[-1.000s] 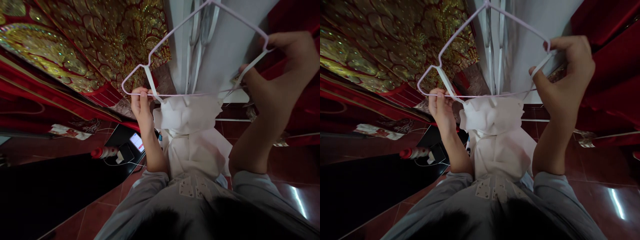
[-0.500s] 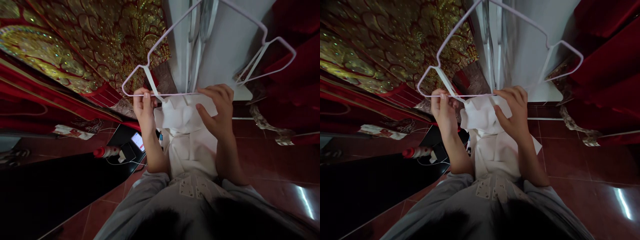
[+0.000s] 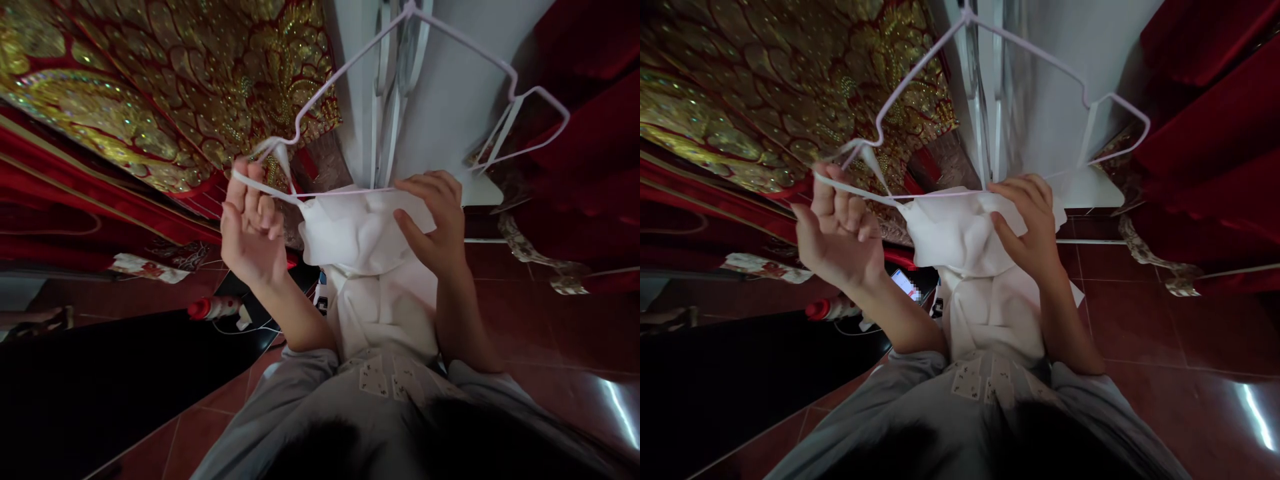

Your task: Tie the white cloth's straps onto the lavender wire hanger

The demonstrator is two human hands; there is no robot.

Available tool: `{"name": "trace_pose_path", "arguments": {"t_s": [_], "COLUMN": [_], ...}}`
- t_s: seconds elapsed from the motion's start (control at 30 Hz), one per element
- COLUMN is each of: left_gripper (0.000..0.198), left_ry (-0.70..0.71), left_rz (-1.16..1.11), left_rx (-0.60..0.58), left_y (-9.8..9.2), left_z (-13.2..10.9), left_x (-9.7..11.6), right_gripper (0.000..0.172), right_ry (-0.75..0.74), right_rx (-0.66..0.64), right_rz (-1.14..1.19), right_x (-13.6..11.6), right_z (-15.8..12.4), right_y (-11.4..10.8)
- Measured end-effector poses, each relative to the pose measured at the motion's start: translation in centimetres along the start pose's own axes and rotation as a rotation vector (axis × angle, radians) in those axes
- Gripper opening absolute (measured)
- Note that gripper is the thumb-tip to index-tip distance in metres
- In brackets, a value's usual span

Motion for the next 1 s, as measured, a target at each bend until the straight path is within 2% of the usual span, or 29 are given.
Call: {"name": "trace_pose_path", "arguments": {"t_s": [0.13,0.2,0.27,0.33,0.4,0.53,0.6,0.67,0.7,0.73,0.77,0.87,0.93,1.0], "left_gripper": [0.032,0.028,0.022,0.017,0.017,0.028,0.031,0.034,0.034,0.034,0.034,0.033,0.034,0.035], "left_ry": [0.132,0.124,0.046,-0.065,-0.137,-0.129,-0.128,-0.129,-0.127,-0.124,-0.120,-0.110,-0.114,-0.113], "left_rz": [0.069,0.129,0.159,0.131,0.074,-0.021,-0.027,-0.027,-0.032,-0.039,-0.044,-0.020,0.026,0.063], "left_rx": [0.065,0.119,0.170,0.175,0.138,0.082,0.087,0.090,0.087,0.082,0.077,0.078,0.085,0.083], "left_y": [-2.2,-2.9,-3.0,-1.9,0.2,4.1,4.8,5.0,5.0,5.0,5.1,5.1,5.1,5.0], "left_z": [0.4,0.4,0.4,0.2,-0.1,-0.7,-0.8,-0.8,-0.8,-0.8,-0.8,-0.8,-0.8,-0.8], "left_x": [-0.9,-1.9,-3.0,-4.1,-4.5,-4.0,-4.1,-4.2,-4.3,-4.4,-4.5,-4.5,-4.6,-4.6], "right_gripper": [0.027,0.025,0.026,0.027,0.028,0.035,0.040,0.040,0.038,0.037,0.034,0.024,0.019,0.022], "right_ry": [-0.005,0.000,-0.002,-0.008,-0.008,-0.033,-0.059,-0.054,-0.013,0.061,0.157,0.389,0.390,0.313], "right_rx": [0.024,0.020,0.012,0.007,-0.006,0.020,0.219,0.549,0.681,0.737,0.713,0.488,0.443,0.438], "right_rz": [-0.012,-0.008,0.004,0.012,0.009,0.081,0.183,0.281,0.326,0.367,0.401,0.428,0.422,0.434], "right_x": [-0.1,0.0,0.0,0.0,0.0,-0.3,-0.1,1.1,2.0,3.0,4.0,5.2,4.3,2.8], "right_z": [0.7,0.9,0.9,0.8,0.5,-0.2,-0.4,-1.1,-1.4,-1.3,-0.9,0.7,1.4,2.1], "right_y": [-1.3,-1.7,-1.8,-1.6,-1.1,-0.3,-1.7,-4.3,-5.5,-6.2,-6.4,-6.0,-6.1,-6.0]}}
Point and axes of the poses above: each hand's wrist, its own z-axis towards the middle knuckle, its own y-axis out of the palm, x = y × z, the point moved 8 cm from there along z, towards the middle knuckle, and after that the axes turned 8 degrees about z, right-handed, at the moved point
